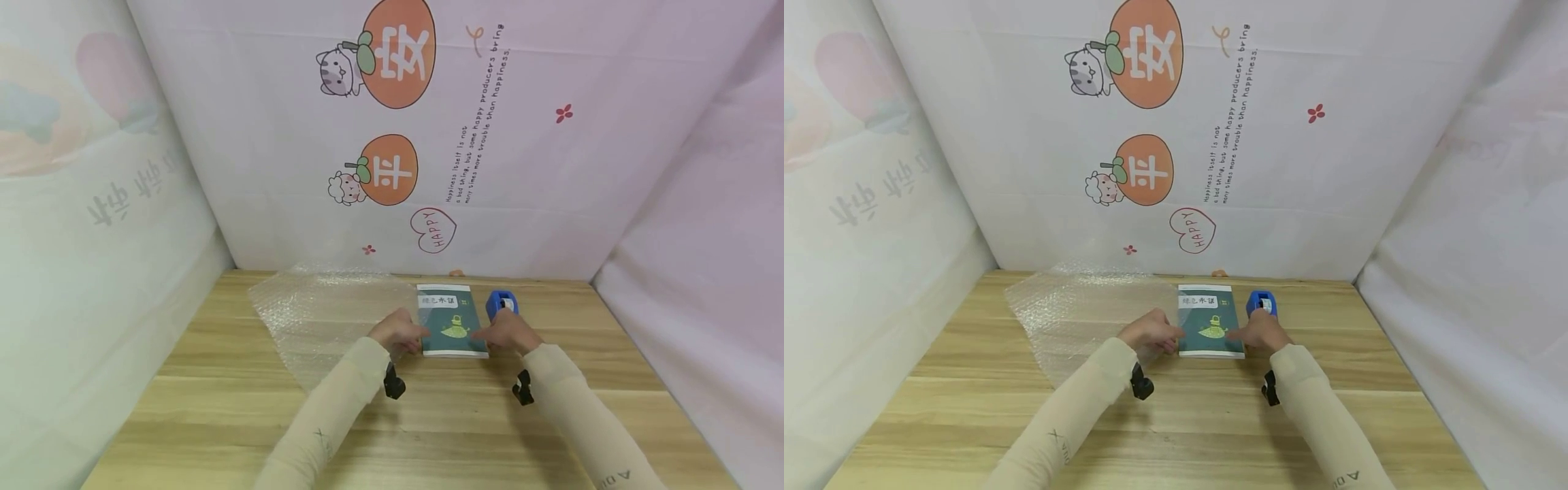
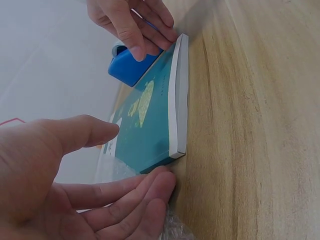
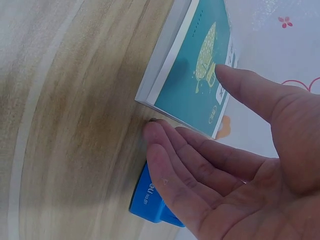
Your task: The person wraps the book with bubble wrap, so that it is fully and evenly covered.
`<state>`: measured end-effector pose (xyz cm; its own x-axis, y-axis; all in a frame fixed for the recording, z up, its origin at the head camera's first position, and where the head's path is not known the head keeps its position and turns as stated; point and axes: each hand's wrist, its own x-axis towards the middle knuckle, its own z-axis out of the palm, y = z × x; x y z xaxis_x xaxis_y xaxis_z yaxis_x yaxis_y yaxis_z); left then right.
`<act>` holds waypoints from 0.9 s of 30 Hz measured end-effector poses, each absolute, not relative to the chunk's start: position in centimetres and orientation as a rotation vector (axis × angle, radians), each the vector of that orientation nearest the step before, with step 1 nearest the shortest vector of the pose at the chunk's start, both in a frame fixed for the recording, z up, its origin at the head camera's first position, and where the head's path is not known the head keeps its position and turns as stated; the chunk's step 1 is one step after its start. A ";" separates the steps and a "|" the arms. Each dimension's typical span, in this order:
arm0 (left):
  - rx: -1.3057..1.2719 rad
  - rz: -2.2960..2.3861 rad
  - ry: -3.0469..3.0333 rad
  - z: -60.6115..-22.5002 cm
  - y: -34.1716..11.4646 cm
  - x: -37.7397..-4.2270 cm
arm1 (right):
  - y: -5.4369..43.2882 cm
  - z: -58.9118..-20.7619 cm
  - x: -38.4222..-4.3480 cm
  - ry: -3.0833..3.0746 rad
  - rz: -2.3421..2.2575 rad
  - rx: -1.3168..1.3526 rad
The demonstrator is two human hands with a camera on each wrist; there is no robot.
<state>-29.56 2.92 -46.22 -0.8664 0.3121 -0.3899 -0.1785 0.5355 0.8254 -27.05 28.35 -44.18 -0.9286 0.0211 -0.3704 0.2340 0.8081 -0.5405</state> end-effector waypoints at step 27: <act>0.077 1.341 2.240 -46.7 3.2 -29.9 | 27.6 -44.7 -26.6 2.665 -0.828 0.264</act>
<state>-29.89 3.15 -46.75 -0.8614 0.3065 -0.4049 -0.2122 0.5071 0.8353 -26.65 27.64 -44.74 -0.9261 0.0761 -0.3695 0.2721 0.8131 -0.5147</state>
